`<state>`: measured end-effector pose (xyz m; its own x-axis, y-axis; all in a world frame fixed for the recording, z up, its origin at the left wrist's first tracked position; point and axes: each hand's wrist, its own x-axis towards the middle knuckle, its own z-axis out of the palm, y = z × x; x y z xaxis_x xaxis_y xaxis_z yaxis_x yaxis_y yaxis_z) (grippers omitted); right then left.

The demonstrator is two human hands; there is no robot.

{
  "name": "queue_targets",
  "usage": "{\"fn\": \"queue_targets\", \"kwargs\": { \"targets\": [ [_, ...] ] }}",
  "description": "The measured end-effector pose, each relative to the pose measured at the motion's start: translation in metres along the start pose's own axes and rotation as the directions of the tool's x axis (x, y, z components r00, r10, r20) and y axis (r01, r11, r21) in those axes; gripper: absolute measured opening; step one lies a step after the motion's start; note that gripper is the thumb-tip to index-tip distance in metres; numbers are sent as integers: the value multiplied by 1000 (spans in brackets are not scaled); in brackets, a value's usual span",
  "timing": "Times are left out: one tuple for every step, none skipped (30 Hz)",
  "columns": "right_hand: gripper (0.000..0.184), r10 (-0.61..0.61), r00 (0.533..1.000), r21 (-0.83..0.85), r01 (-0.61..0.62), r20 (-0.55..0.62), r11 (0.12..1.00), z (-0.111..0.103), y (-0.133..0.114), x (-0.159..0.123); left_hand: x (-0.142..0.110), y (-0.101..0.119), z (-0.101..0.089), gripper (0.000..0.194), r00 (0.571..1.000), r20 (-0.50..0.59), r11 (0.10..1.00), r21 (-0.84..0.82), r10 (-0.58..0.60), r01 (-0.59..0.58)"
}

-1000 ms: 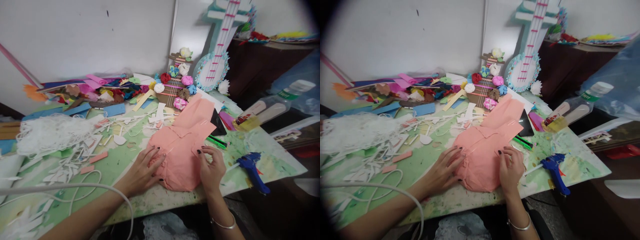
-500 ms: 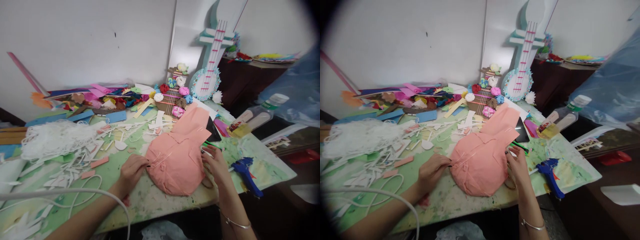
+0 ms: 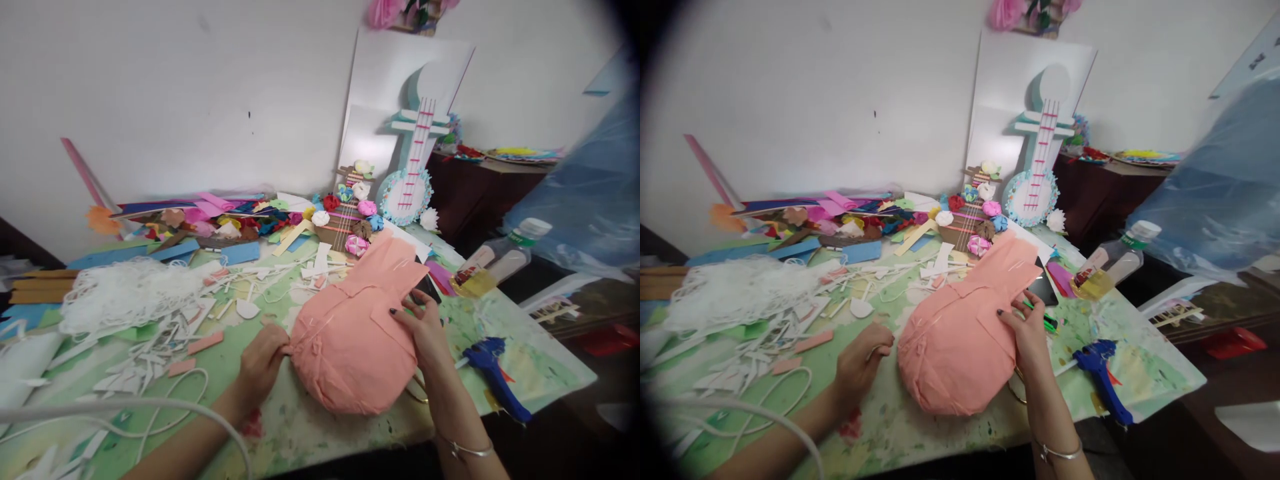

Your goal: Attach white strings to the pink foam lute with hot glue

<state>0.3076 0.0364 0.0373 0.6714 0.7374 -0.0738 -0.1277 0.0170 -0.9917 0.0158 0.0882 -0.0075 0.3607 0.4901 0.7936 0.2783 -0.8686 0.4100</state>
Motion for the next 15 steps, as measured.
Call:
{"fn": "queue_targets", "kwargs": {
  "targets": [
    [74, -16, 1000, 11, 16, -6, 1000, 5, -6, 0, 0, 1, -1, 23, 999, 4, 999, -22, 38, -38],
    [75, -32, 999, 20, 33, -13, 999, 12, -12, 0, 0, 3, -2, 38, 996, 19, 996, -43, 82, -81],
    [76, -49, 999, 28, 49, -22, 998, 18, -19, 0, 0, 5, -4, 60, 991, 54, 991, -58, 126, -123],
    [76, -64, 997, 36, 65, -31, 997, 26, -26, 0, 0, 8, -5, 81, 981, 97, 984, -67, 170, -164],
    [75, -77, 996, 42, 79, -41, 996, 34, -32, 0, 0, 12, -5, 98, 967, 141, 976, -70, 213, -205],
    [75, -89, 995, 48, 91, -50, 995, 42, -39, -1, -1, 15, -5, 106, 952, 178, 969, -61, 248, -241],
    [74, -99, 993, 51, 102, -57, 993, 51, -45, -2, -1, 18, -4, 106, 942, 199, 963, -43, 269, -265],
    [74, -107, 992, 52, 110, -60, 993, 59, -50, -3, -2, 21, -3, 98, 939, 202, 960, -22, 277, -279],
    [73, -116, 992, 55, 119, -58, 991, 69, -55, -6, -2, 23, -2, 88, 943, 185, 959, -5, 278, -282],
    [73, -125, 991, 66, 128, -47, 990, 78, -59, -8, -3, 24, 0, 78, 950, 156, 961, 8, 272, -276],
    [71, -135, 991, 89, 137, -25, 987, 88, -62, -11, -4, 24, 1, 71, 958, 119, 964, 15, 260, -264],
    [68, -149, 989, 123, 146, 16, 982, 97, -64, -15, -5, 23, 1, 68, 968, 75, 970, 18, 241, -243],
    [63, -171, 982, 160, 157, 78, 975, 107, -66, -18, -5, 22, 1, 67, 979, 31, 979, 23, 201, -202],
    [58, -200, 967, 190, 170, 155, 967, 115, -68, -23, -5, 19, 0, 67, 991, -14, 990, 29, 136, -136],
    [53, -234, 943, 204, 187, 236, 961, 122, -70, -28, -4, 16, -2, 65, 997, -63, 999, 29, 41, -40]
  ]
}}
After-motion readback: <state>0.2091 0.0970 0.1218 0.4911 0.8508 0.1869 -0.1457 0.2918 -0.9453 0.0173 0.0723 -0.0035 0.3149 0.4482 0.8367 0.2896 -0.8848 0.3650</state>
